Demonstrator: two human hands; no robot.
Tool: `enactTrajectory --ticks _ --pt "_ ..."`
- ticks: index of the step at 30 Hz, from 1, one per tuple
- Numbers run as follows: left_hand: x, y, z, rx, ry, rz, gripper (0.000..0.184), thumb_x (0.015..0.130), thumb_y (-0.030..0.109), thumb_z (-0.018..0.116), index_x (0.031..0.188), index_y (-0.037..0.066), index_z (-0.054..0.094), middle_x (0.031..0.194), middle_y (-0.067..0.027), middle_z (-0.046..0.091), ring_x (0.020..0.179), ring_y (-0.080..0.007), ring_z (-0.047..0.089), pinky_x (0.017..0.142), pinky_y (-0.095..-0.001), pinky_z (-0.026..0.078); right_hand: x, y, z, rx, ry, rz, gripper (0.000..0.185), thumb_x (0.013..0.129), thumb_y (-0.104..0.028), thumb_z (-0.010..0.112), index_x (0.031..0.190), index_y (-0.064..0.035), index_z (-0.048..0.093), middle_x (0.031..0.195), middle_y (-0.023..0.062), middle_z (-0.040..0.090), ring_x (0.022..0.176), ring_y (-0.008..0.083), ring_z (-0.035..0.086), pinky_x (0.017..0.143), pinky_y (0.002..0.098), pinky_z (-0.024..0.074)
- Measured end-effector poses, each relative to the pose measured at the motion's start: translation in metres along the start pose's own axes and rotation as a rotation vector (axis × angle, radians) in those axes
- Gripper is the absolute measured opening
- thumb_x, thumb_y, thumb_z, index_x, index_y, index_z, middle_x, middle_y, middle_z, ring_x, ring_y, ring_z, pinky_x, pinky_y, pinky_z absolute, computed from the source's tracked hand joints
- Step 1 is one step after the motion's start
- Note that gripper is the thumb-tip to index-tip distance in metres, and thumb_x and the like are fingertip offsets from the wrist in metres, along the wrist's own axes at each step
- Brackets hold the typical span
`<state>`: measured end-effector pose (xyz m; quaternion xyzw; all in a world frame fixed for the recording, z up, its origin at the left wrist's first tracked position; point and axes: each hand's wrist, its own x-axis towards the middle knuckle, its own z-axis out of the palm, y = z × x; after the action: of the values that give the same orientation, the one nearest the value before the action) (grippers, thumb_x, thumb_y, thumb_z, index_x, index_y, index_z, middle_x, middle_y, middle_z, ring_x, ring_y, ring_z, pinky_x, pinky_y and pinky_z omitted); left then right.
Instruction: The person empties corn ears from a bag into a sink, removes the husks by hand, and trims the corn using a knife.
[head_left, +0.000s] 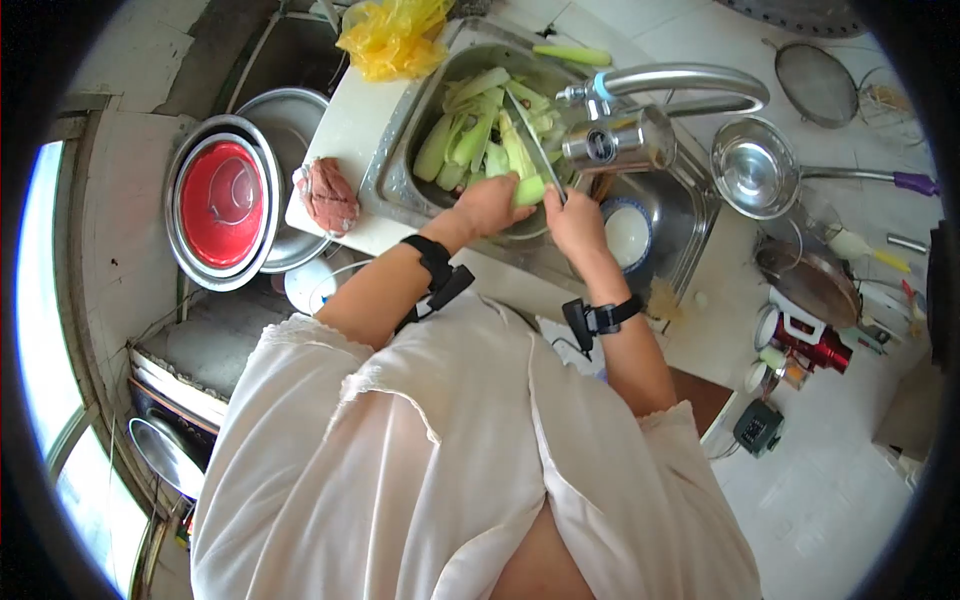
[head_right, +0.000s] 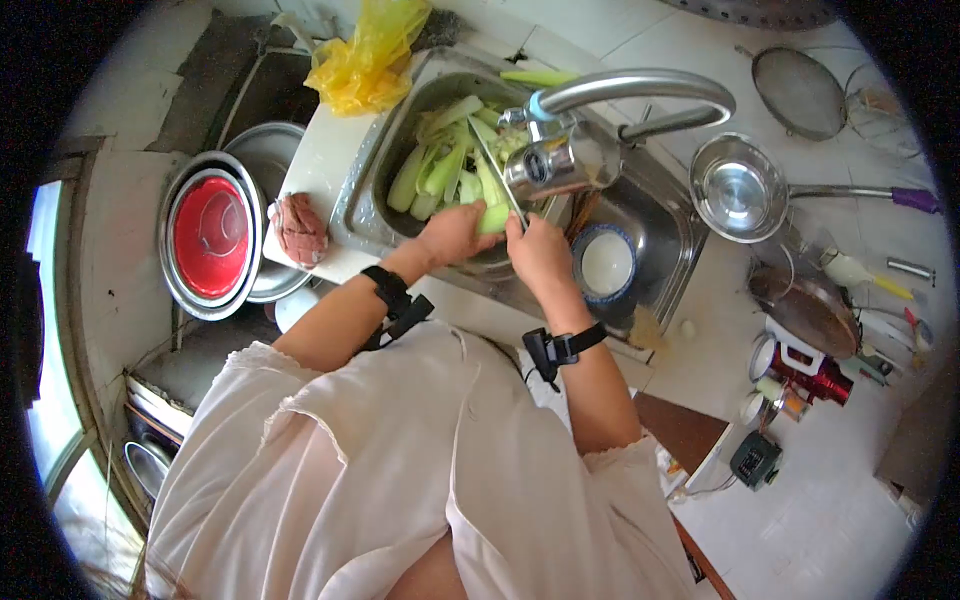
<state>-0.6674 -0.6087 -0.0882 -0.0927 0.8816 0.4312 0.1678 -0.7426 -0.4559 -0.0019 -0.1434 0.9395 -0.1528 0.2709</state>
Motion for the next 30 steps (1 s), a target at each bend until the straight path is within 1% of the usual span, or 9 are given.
enactTrajectory --ticks 2,16,18,19,20,22,26,29,30 --pt "-0.003 0.004 -0.007 -0.065 0.058 0.081 0.055 0.091 0.046 0.075 0.112 -0.002 0.056 0.096 -0.0294 0.07 0.092 -0.048 0.068 0.082 -0.053 0.053 -0.011 -0.007 -0.015 0.037 0.036 -0.06 0.05 0.103 -0.042 0.05 0.104 0.0031 0.072 0.093 0.0317 0.071 0.094 0.0511 0.067 0.085 0.0559 0.053" --pt "-0.014 -0.007 -0.012 -0.104 0.171 0.091 0.05 0.089 0.04 0.078 0.109 -0.001 0.056 0.094 -0.0291 0.068 0.093 -0.0472 0.067 0.081 -0.0512 0.052 -0.008 -0.007 -0.008 -0.131 0.029 -0.047 0.05 0.103 -0.047 0.049 0.1 -0.0019 0.072 0.093 0.0286 0.072 0.094 0.0488 0.068 0.084 0.0553 0.0526" --pt "-0.021 0.008 -0.01 -0.17 0.221 0.294 0.048 0.088 0.038 0.079 0.109 0.001 0.056 0.099 -0.0279 0.069 0.094 -0.0472 0.066 0.081 -0.051 0.052 0.021 0.01 0.0 0.181 0.086 -0.004 0.051 0.102 -0.047 0.048 0.095 -0.0031 0.073 0.095 0.0273 0.072 0.096 0.0494 0.067 0.082 0.0549 0.0516" --pt "-0.024 0.019 -0.024 -0.192 0.193 0.201 0.048 0.087 0.035 0.079 0.114 0.002 0.057 0.104 -0.0244 0.069 0.095 -0.0433 0.068 0.083 -0.0477 0.054 0.039 0.034 0.011 0.268 0.13 -0.018 0.055 0.101 -0.049 0.049 0.091 -0.0006 0.072 0.087 0.0245 0.073 0.089 0.0437 0.071 0.078 0.0502 0.052" --pt "-0.025 0.018 -0.036 -0.188 0.198 0.194 0.048 0.087 0.035 0.079 0.114 0.002 0.057 0.104 -0.0244 0.069 0.095 -0.0433 0.068 0.083 -0.0477 0.054 0.038 0.034 -0.001 0.472 -0.038 0.231 0.057 0.1 -0.052 0.053 0.092 0.0013 0.071 0.079 0.0193 0.071 0.084 0.0339 0.072 0.075 0.0448 0.0524" --pt "-0.021 0.007 -0.051 -0.484 0.269 0.161 0.05 0.087 0.033 0.081 0.118 0.0 0.059 0.107 -0.0238 0.068 0.097 -0.0422 0.067 0.085 -0.0449 0.054 0.028 0.029 -0.018 0.737 -0.095 0.199 0.043 0.101 -0.043 0.06 0.086 -0.0029 0.064 0.069 0.0025 0.06 0.051 0.0089 0.054 0.044 0.031 0.039" --pt "-0.013 -0.026 -0.054 -0.514 0.326 0.198 0.063 0.086 0.037 0.084 0.13 -0.001 0.058 0.118 -0.0209 0.064 0.107 -0.0354 0.065 0.095 -0.0399 0.051 0.04 0.014 -0.013 0.401 0.069 -0.018 0.053 0.099 -0.05 0.06 0.091 0.0019 0.066 0.075 0.0101 0.067 0.056 0.0208 0.063 0.053 0.0367 0.0491" --pt "-0.014 -0.039 -0.052 -0.607 0.226 0.112 0.072 0.085 0.041 0.085 0.137 0.0 0.055 0.124 -0.02 0.064 0.112 -0.0314 0.064 0.099 -0.0381 0.05 0.056 0.007 0.008 0.011 0.193 -0.153 0.065 0.091 -0.057 0.059 0.109 0.0049 0.07 0.106 0.0313 0.071 0.102 0.0508 0.067 0.098 0.0495 0.0494" --pt "-0.014 -0.042 -0.05 -0.613 0.232 0.126 0.074 0.085 0.041 0.085 0.139 0.0 0.054 0.125 -0.0202 0.064 0.113 -0.0308 0.064 0.099 -0.0377 0.05 0.068 0.012 0.021 0.014 0.193 -0.151 0.065 0.091 -0.057 0.059 0.109 0.0049 0.07 0.106 0.0313 0.071 0.102 0.0508 0.067 0.098 0.0495 0.0494"
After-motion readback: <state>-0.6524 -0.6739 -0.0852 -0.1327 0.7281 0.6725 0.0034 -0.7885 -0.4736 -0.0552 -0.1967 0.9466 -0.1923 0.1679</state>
